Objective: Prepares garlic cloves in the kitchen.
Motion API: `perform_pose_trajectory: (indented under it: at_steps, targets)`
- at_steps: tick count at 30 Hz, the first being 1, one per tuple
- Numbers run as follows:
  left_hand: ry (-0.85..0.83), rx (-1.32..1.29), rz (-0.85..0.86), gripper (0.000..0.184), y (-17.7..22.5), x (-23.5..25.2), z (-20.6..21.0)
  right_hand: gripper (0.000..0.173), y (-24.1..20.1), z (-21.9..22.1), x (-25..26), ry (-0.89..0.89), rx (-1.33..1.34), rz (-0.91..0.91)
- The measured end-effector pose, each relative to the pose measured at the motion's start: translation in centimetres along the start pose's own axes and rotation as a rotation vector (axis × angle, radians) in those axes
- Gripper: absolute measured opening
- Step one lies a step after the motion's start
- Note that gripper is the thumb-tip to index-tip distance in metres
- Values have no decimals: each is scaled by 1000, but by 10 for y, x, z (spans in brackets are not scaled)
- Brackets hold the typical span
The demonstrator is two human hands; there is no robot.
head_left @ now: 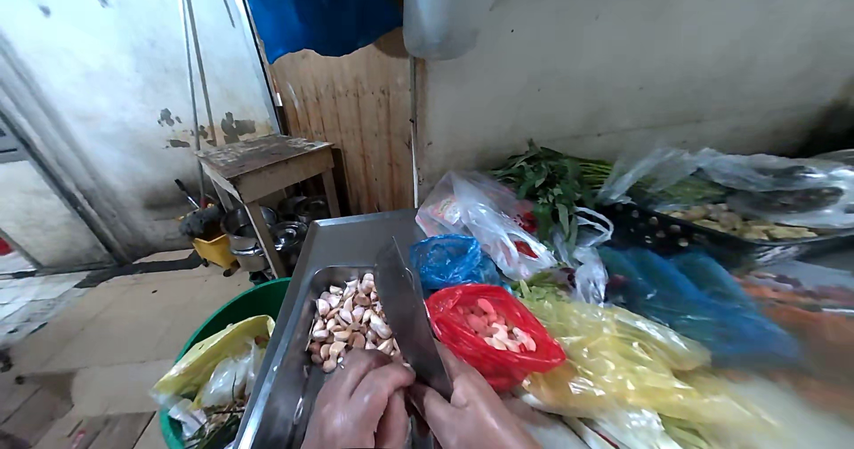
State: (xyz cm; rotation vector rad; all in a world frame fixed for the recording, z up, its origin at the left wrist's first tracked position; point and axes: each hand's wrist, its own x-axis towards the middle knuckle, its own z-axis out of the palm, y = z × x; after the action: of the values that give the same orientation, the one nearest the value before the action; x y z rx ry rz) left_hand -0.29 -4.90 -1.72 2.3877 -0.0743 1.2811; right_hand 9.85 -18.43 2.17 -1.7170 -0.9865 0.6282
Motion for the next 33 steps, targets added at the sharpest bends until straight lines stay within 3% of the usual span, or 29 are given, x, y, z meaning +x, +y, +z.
perform_pose_trajectory:
  at_steps: [4, 8, 11, 18, 21, 25, 30, 33]
  targets:
    - [5, -108, -68, 10, 2, 0, 1, 32, 3, 0, 0, 19, 1, -25]
    - [-42, -402, -379, 19, 15, 5, -4, 32, 2, 1, -2, 92, -32, -50]
    - [-78, -472, -556, 31, 24, 8, -6, 33, 0, 0, -3, 115, -134, -86]
    - [-143, -500, -855, 16, 26, 17, -12, 31, 4, 4, -2, 161, -347, -179]
    - [-133, -585, -853, 8, 23, 16, -15, 30, 8, 7, -1, 193, -390, -236]
    - [-173, -454, -751, 12, 23, 18, -19, 32, 4, 5, -1, 140, -400, -181]
    - [-297, -315, -598, 20, 19, 19, -21, 38, -10, 0, 3, -31, -441, 46]
    - [-348, -340, -647, 20, 17, 21, -21, 41, -16, -3, 6, -83, -461, 144]
